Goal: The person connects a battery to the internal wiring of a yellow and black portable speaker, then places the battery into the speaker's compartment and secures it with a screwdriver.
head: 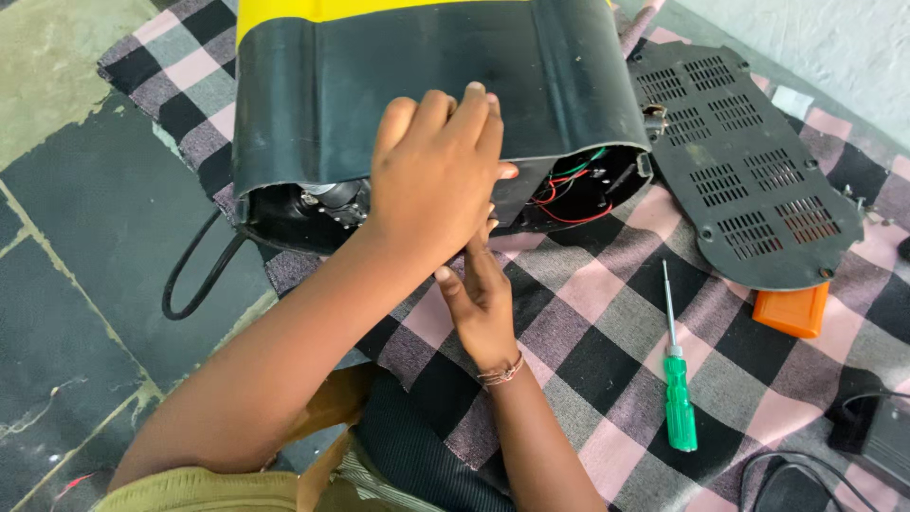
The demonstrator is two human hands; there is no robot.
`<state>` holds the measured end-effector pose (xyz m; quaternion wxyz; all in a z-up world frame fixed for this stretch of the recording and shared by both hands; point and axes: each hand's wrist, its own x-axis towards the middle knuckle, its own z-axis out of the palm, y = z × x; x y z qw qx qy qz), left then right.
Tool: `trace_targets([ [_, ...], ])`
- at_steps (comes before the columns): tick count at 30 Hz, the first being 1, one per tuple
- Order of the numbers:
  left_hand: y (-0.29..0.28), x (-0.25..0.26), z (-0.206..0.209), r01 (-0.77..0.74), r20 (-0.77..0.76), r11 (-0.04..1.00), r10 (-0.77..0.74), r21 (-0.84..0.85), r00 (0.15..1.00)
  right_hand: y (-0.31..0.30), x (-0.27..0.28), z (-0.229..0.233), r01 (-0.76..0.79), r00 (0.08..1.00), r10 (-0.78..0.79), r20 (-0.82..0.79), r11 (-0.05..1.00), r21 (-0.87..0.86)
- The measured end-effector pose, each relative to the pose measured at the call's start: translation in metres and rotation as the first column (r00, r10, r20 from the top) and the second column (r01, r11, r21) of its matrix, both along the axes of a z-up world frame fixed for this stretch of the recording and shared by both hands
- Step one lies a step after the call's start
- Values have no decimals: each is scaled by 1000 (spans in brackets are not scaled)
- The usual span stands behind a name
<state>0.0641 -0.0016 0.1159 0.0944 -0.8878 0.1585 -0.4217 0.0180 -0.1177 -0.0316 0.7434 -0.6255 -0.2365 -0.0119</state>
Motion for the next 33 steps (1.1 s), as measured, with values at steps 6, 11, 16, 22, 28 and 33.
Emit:
trace_targets([
  [6,-6,-2,3,-1,3,1000,1,-26,1000,-2,1,-2,203,971,-190,-147,976,74],
  [11,-8,-2,3,6,-36,1000,-7,-30,999,9,-15,-4,241,912,-43,-408,862,447],
  [16,-7,0,4,-14,-22,1000,14,2,1000,20,-19,-3,215,826,220,-519,729,650],
  [22,-6,0,2,-9,-17,1000,9,-10,1000,6,-5,4,162,825,335,-455,631,759],
  [28,-3,-2,8,18,-43,998,-21,-66,999,6,-3,15,117,854,323,-409,646,754],
  [33,-1,-5,13,35,-42,995,-39,-90,998,7,3,21,166,853,272,-446,669,724],
])
